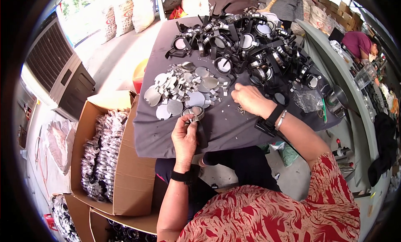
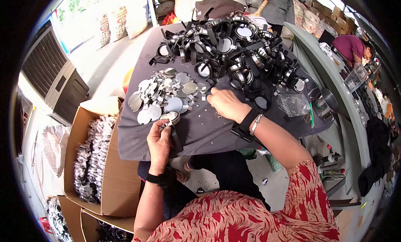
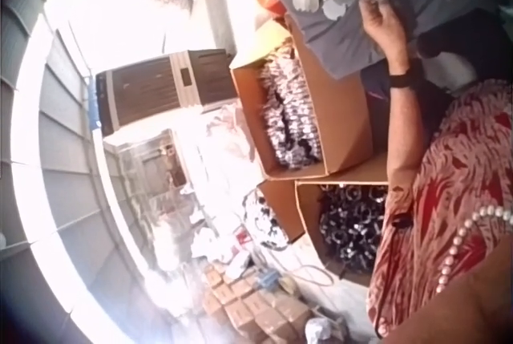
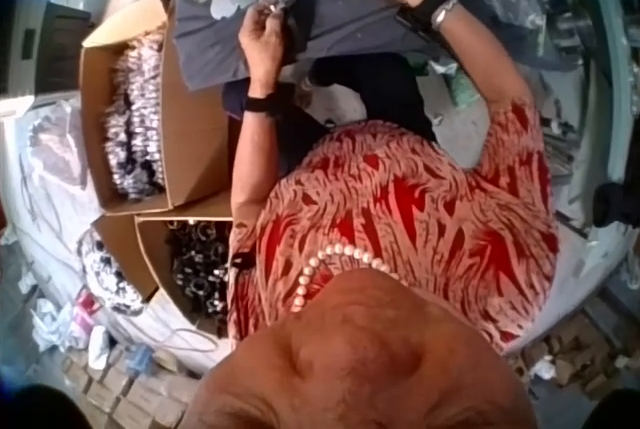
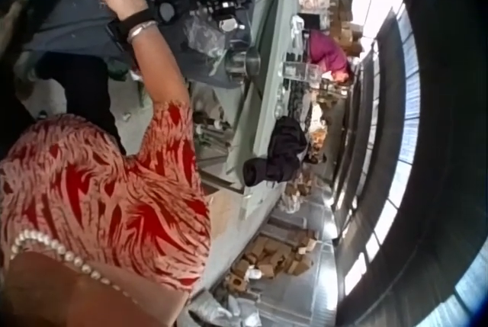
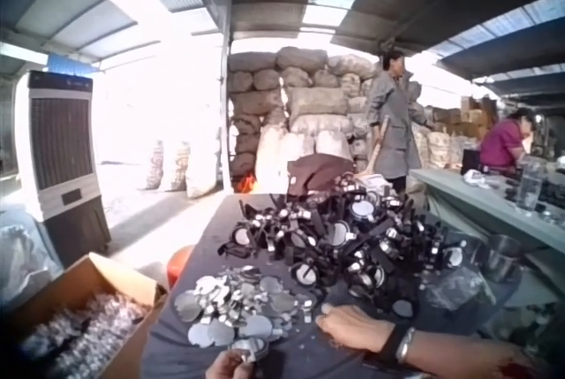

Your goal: Assembling small metal and plastic components into a device housing at a table.

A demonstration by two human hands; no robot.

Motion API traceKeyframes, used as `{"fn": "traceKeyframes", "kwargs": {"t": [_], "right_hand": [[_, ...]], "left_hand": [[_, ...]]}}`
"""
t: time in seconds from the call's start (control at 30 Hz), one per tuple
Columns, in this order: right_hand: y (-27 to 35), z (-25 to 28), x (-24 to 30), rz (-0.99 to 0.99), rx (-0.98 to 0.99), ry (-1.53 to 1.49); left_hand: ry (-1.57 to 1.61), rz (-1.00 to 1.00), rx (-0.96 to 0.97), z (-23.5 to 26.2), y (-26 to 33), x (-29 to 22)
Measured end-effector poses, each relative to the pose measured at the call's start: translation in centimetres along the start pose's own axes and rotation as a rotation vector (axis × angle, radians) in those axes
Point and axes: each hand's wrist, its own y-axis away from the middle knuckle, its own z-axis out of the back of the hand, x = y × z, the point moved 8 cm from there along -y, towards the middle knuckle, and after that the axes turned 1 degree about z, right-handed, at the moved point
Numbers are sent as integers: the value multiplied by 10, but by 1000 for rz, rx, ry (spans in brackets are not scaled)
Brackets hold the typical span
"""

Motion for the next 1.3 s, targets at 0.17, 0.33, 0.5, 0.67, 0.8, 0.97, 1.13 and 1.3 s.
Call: {"fn": "traceKeyframes", "kwargs": {"t": [0.17, 0.33, 0.5, 0.67, 0.8, 0.97, 1.13, 1.3], "right_hand": [[9, 16, -28, -293, -202, -779], [29, 20, -28, -376, -262, -890], [38, 56, -30, -257, -500, -711], [45, 89, -24, -238, -545, -571], [45, 60, -5, -113, -155, -61], [27, 58, -11, -161, -76, -129], [-20, 34, -6, -102, -11, 185], [-39, -17, -27, -251, 383, 373]], "left_hand": [[-25, 3, -10, 2, 0, 0], [-27, -7, -3, 2, 0, 1], [-36, -13, 0, 0, -1, -3], [-36, -17, -4, 1, 0, -3], [-27, -9, -4, 1, -1, -1], [-28, -5, 8, 1, 0, -1], [-32, -16, 0, 2, -1, -2], [-8, -9, 4, 1, -1, 1]]}}
